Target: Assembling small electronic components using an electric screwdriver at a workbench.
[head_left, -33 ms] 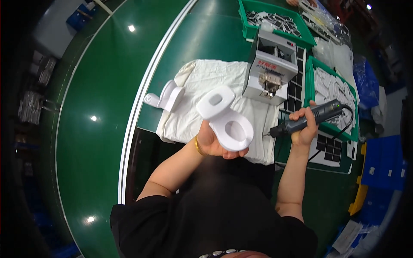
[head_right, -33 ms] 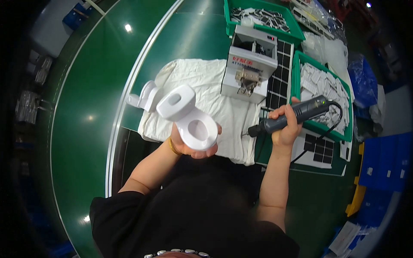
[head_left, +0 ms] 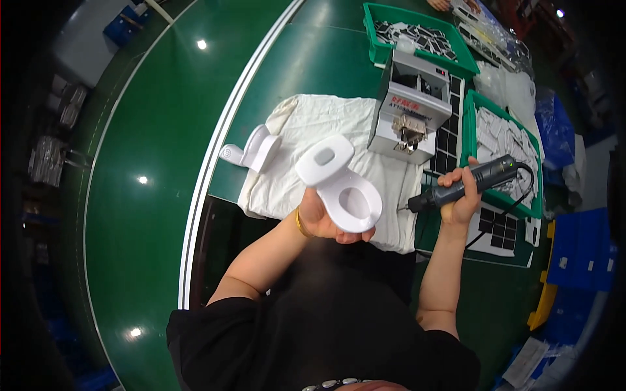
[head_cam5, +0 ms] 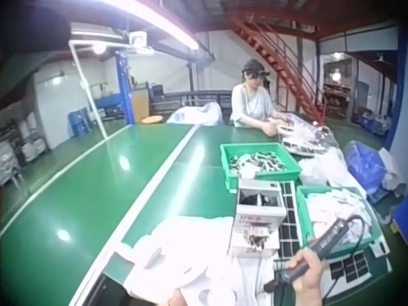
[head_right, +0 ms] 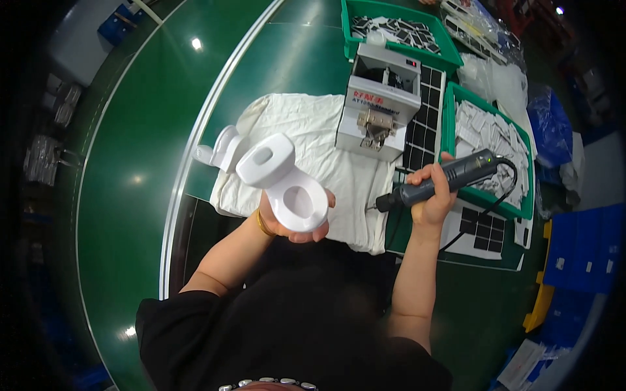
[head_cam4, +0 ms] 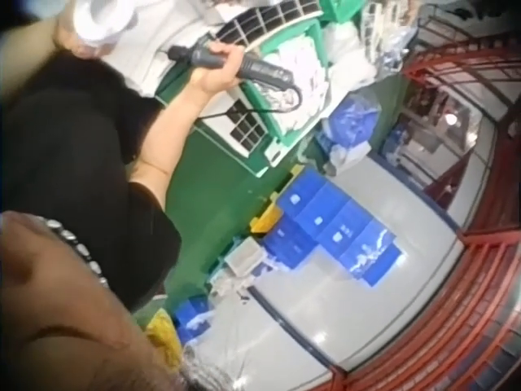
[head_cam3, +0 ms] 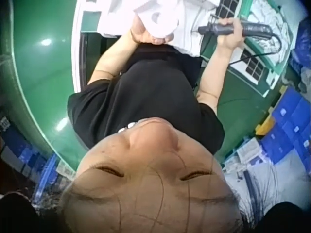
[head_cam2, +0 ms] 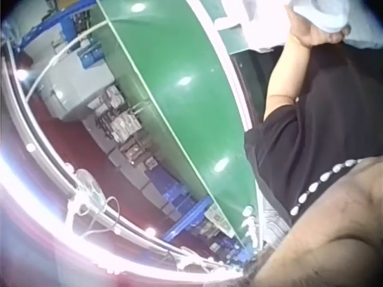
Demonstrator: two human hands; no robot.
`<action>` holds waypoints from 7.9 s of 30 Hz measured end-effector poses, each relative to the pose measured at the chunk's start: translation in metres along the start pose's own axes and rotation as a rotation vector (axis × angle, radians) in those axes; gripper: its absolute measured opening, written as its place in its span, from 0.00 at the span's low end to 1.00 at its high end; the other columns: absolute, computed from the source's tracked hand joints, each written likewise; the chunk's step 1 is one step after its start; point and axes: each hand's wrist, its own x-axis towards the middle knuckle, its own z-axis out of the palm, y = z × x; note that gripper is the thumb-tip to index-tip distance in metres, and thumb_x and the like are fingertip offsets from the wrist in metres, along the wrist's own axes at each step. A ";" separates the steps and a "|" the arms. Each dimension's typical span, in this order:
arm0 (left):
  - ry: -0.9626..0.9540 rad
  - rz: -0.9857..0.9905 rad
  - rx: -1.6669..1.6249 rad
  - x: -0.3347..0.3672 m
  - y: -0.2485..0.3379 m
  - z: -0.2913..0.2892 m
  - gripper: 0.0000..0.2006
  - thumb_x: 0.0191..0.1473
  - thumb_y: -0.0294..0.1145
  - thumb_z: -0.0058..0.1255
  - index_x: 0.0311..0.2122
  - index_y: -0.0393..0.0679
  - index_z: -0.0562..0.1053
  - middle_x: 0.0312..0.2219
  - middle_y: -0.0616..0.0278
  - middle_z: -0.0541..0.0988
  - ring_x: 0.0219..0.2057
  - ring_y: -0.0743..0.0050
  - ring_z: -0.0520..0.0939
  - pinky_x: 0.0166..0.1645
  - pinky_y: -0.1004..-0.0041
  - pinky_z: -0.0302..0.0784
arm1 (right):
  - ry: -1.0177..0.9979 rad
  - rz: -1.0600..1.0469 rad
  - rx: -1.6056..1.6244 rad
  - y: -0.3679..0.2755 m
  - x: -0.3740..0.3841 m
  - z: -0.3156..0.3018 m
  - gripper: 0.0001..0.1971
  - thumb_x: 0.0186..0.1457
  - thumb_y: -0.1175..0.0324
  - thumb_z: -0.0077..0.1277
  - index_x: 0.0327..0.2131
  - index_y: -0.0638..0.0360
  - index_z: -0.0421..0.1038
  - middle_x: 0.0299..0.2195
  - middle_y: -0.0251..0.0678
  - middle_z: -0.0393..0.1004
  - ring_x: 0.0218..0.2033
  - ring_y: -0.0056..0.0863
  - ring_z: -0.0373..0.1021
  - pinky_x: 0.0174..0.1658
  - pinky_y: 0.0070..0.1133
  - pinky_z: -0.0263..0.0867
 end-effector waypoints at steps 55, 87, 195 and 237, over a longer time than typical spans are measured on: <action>0.650 -0.222 2.628 0.000 0.051 0.154 0.44 0.29 0.32 0.67 0.59 0.54 0.63 0.44 0.55 0.72 0.48 0.49 0.71 0.55 0.59 0.63 | -0.176 -0.510 -0.124 -0.041 0.027 0.093 0.22 0.56 0.72 0.52 0.52 0.59 0.58 0.24 0.36 0.70 0.25 0.27 0.67 0.36 0.30 0.66; 0.575 0.214 2.358 0.001 -0.073 0.021 0.36 0.31 0.27 0.69 0.53 0.57 0.73 0.53 0.42 0.68 0.49 0.46 0.75 0.50 0.64 0.75 | -0.446 -0.311 -0.588 -0.044 -0.041 0.135 0.17 0.50 0.81 0.52 0.44 0.68 0.63 0.25 0.35 0.71 0.23 0.20 0.68 0.32 0.22 0.67; 1.601 0.573 2.087 0.088 0.379 -0.156 0.27 0.43 0.28 0.53 0.52 0.40 0.67 0.40 0.46 0.79 0.43 0.42 0.78 0.50 0.56 0.74 | 0.073 0.193 0.070 0.015 0.017 0.007 0.20 0.60 0.66 0.45 0.56 0.50 0.57 0.26 0.35 0.70 0.23 0.25 0.67 0.32 0.26 0.68; 1.460 -0.238 1.593 -0.164 0.022 0.264 0.26 0.48 0.36 0.59 0.53 0.40 0.69 0.37 0.55 0.78 0.31 0.71 0.80 0.31 0.73 0.79 | -0.207 0.298 -0.474 -0.014 -0.035 0.050 0.25 0.52 0.72 0.55 0.53 0.64 0.61 0.30 0.39 0.75 0.21 0.23 0.69 0.26 0.20 0.68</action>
